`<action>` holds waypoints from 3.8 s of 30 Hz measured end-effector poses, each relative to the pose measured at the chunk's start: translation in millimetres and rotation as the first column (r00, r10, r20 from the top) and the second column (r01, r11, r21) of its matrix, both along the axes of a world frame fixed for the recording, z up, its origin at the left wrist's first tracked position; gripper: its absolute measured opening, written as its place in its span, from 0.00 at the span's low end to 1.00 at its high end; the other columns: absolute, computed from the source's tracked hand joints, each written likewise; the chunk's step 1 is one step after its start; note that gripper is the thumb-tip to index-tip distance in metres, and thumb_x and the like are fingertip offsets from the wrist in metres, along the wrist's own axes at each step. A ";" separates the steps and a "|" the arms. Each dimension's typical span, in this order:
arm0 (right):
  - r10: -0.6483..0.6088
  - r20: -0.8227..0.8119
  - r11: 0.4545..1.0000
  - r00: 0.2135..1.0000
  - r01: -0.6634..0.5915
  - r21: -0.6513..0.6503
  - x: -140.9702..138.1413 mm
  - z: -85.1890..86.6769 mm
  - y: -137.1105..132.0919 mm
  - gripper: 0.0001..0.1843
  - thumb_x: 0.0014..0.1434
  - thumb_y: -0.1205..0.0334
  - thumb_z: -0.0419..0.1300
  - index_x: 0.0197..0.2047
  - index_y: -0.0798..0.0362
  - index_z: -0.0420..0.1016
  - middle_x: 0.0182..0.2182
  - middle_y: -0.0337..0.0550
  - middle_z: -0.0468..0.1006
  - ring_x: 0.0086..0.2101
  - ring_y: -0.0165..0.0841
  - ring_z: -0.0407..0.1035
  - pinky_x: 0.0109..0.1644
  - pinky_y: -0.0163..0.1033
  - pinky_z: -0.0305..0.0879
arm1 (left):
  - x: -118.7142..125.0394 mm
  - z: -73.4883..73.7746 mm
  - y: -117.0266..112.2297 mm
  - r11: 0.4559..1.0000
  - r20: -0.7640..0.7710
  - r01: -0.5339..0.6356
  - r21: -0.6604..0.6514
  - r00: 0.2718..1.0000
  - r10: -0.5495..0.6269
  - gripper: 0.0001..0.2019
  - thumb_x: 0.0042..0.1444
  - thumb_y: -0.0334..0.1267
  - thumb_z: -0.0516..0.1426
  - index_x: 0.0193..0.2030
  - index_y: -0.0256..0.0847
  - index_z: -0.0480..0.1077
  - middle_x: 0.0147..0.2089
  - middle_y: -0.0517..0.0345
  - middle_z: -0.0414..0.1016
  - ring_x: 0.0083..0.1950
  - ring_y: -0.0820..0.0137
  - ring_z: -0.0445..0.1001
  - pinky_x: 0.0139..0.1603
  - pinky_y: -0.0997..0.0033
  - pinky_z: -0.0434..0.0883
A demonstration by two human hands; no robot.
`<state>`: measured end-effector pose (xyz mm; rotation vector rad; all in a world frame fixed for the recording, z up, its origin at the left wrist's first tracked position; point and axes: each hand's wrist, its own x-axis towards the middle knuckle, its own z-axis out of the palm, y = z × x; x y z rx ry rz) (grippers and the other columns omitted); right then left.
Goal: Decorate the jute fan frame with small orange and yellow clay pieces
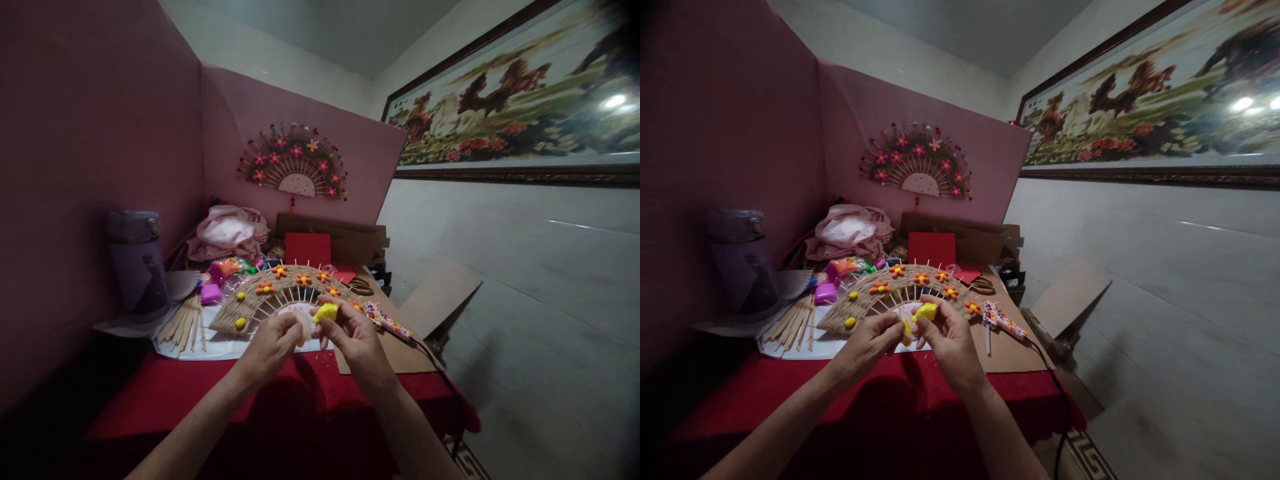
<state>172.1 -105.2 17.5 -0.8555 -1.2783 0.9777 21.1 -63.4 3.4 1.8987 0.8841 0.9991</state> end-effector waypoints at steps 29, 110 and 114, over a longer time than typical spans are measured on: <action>-0.430 0.780 0.893 0.454 0.087 0.442 20.1 -11.1 -8.7 0.07 0.61 0.63 0.53 0.43 0.52 0.64 0.27 0.42 0.73 0.26 0.33 0.67 0.29 0.36 0.57 | -0.4 -11.0 -10.7 0.994 -0.035 0.055 0.099 0.998 -0.052 0.14 0.59 0.36 0.46 0.21 0.39 0.59 0.21 0.64 0.58 0.25 0.74 0.57 0.28 0.73 0.54; -0.147 0.351 0.898 0.925 -0.023 0.439 7.5 -16.7 104.7 0.08 0.55 0.71 0.61 0.36 0.50 0.73 0.35 0.40 0.71 0.35 0.30 0.66 0.32 0.34 0.61 | -15.0 -6.5 78.5 0.944 0.233 0.073 -0.322 0.972 0.004 0.19 0.49 0.53 0.58 0.23 0.36 0.68 0.22 0.64 0.59 0.24 0.76 0.55 0.24 0.76 0.51; -0.002 0.400 0.892 0.917 -0.179 0.415 11.2 -11.2 104.8 0.06 0.53 0.71 0.63 0.33 0.51 0.72 0.34 0.40 0.71 0.34 0.31 0.66 0.33 0.34 0.61 | -11.3 -5.7 76.8 0.919 0.340 0.043 -0.391 0.935 0.101 0.19 0.44 0.51 0.60 0.19 0.37 0.63 0.19 0.66 0.55 0.22 0.78 0.52 0.23 0.77 0.49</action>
